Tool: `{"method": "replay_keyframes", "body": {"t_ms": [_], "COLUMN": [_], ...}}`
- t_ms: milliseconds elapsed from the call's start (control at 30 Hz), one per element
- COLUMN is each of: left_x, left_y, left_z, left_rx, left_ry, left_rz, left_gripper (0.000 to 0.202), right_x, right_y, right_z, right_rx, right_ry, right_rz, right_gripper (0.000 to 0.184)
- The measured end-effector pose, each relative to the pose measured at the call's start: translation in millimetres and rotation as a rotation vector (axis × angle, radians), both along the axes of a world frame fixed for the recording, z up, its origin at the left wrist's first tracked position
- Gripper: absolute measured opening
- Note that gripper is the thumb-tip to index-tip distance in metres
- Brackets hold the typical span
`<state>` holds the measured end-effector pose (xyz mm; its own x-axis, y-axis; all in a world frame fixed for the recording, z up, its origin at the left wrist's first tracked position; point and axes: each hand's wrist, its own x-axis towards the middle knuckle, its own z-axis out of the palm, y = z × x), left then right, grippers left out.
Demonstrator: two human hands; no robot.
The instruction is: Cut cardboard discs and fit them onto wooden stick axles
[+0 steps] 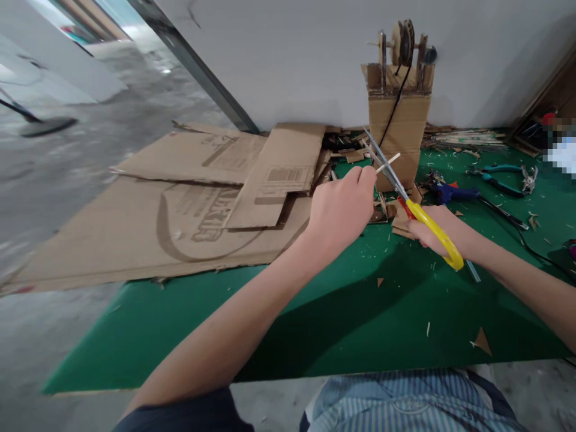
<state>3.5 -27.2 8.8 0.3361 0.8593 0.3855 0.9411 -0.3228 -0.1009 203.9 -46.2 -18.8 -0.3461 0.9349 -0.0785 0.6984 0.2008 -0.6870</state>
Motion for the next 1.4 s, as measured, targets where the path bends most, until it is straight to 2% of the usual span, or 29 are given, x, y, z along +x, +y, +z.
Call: {"method": "replay_keyframes", "body": {"t_ms": [167,300,433,533,633,867,1067,1267,1400], "left_x": [-1.0,-5.3,-8.5,-9.1,-10.4,-15.2,-9.5,-3.5,-5.3], "left_y": [-1.9,3.2,6.8,7.1,7.4,10.5,8.7,4.9,7.6], "left_z": [-0.8,-5.9,-8.2,-7.9,-8.4,-13.6,-16.1,-6.5,1.8], "left_rx": [0.058,0.082,0.088,0.116,0.169,0.211,0.225,0.066,-0.131], "left_ry": [0.013,0.034,0.034,0.007,-0.054,-0.103,-0.092,-0.249,-0.452], "left_rz": [-0.028,-0.039,-0.054,-0.083,-0.144,-0.182,-0.155,-0.038,-0.102], "left_gripper": [0.026,0.025,0.03,0.035,0.037,0.04,0.039,0.037,0.043], "right_x": [-3.5,-1.2,5.2,9.7,11.5,6.7,0.0,-3.9,-4.9], "right_y": [0.4,3.2,5.0,6.1,6.6,-0.1,-1.9,2.1,3.0], "right_z": [-0.5,-6.3,-6.0,-5.2,-6.4,-4.0,-4.3,2.0,4.9], "right_rx": [-0.11,-0.185,-0.201,-0.205,-0.22,-0.264,-0.177,-0.057,-0.066], "right_ry": [-0.01,0.047,0.181,0.276,0.339,0.351,0.247,0.096,0.055], "right_rz": [-0.039,-0.076,0.017,0.103,0.121,-0.026,-0.065,0.01,0.02], "right_gripper": [0.026,0.042,0.062,0.069,0.073,0.072,0.054,0.035,0.029]}}
